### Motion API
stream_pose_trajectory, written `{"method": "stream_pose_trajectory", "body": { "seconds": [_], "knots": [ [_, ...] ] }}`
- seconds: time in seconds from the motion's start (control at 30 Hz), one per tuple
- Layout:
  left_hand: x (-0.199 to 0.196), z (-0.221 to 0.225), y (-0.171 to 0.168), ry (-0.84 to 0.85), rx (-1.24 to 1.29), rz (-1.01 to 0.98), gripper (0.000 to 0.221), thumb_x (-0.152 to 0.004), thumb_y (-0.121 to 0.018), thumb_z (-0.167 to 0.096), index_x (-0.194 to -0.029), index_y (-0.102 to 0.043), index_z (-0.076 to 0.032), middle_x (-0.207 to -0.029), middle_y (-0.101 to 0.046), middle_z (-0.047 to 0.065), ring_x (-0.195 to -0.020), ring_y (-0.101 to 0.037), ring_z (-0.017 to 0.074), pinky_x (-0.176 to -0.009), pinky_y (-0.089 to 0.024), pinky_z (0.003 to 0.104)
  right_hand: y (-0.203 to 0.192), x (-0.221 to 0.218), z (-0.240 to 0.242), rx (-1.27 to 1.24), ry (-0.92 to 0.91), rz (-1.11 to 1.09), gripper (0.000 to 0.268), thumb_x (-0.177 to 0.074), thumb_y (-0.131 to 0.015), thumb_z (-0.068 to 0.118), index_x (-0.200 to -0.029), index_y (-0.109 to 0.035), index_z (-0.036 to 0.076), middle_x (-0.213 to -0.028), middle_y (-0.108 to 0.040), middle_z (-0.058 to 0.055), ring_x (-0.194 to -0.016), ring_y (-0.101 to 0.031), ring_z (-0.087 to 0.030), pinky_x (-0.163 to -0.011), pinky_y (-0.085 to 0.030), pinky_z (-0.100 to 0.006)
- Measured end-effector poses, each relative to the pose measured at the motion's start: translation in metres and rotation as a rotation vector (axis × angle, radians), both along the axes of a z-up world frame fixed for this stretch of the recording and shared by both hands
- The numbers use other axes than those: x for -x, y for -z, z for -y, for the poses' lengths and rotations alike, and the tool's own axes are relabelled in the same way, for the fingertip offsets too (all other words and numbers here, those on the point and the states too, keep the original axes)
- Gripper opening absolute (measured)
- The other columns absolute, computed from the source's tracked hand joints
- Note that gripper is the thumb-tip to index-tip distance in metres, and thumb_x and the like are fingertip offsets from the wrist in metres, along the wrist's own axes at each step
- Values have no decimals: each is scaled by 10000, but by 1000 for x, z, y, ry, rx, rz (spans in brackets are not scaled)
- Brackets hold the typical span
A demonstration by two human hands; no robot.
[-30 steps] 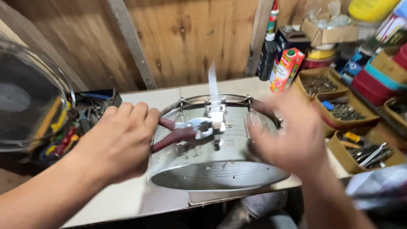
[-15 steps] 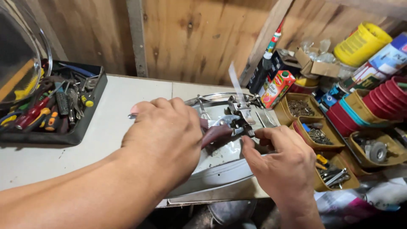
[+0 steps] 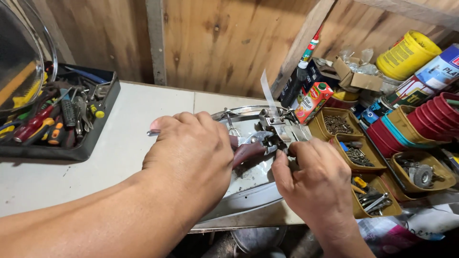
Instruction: Repairing and disassembling hardware on a snare drum using pliers and a screwdriver
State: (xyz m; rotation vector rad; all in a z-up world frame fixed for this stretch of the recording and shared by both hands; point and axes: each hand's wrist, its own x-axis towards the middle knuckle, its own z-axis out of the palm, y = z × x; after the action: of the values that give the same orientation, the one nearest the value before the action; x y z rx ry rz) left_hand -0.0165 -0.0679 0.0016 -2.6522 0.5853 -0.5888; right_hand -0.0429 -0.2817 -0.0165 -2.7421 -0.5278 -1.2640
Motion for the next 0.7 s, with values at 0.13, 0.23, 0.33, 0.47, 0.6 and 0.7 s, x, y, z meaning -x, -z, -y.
{"method": "stream_pose_trajectory", "body": {
  "seconds": [0.13,0.23,0.33,0.47,0.6,0.7],
  "knots": [
    [0,2,1,-15,-12,17,477,-984,-373,-322,-1115,-658,38,-878,-673,290,-697,-664,477,-588,-532,642,-3,-2,0,35,20,-26,238,-914,-684,188,-762,-535,82,-695,-514,-105,-670,-521,-363,-686,-452,-479],
    [1,4,1,-34,-12,-8,486,-991,-359,-312,-1122,-652,53,-889,-670,312,-708,-657,497,-593,-527,654,-4,-2,4,101,52,-56,242,-900,-691,232,-757,-555,94,-698,-564,-93,-706,-577,-358,-719,-477,-482],
    [2,8,0,-40,0,-25,501,-987,-346,-301,-1137,-644,73,-900,-666,341,-712,-652,521,-587,-517,680,-13,1,5,209,151,-135,300,-894,-705,332,-730,-576,116,-700,-614,-79,-744,-632,-358,-715,-503,-487],
    [3,23,-9,-68,10,-190,577,-1025,-292,-321,-1242,-585,126,-993,-654,427,-808,-660,602,-621,-516,753,-20,0,10,358,183,-134,328,-894,-699,328,-683,-558,120,-683,-608,-92,-706,-629,-342,-655,-515,-468],
    [3,39,-12,-142,83,-204,924,-1093,-196,-713,-1237,-616,96,-1018,-665,426,-852,-663,598,-670,-517,767,-24,-1,21,466,103,-123,309,-926,-674,285,-696,-542,129,-651,-569,-94,-633,-604,-332,-591,-499,-463],
    [4,46,-15,-170,105,-267,966,-1074,-238,-744,-1223,-632,125,-1065,-666,417,-906,-658,598,-708,-502,781,-24,0,31,394,17,-223,336,-949,-653,251,-692,-494,105,-638,-522,-95,-606,-555,-330,-605,-450,-480]
  ]
}}
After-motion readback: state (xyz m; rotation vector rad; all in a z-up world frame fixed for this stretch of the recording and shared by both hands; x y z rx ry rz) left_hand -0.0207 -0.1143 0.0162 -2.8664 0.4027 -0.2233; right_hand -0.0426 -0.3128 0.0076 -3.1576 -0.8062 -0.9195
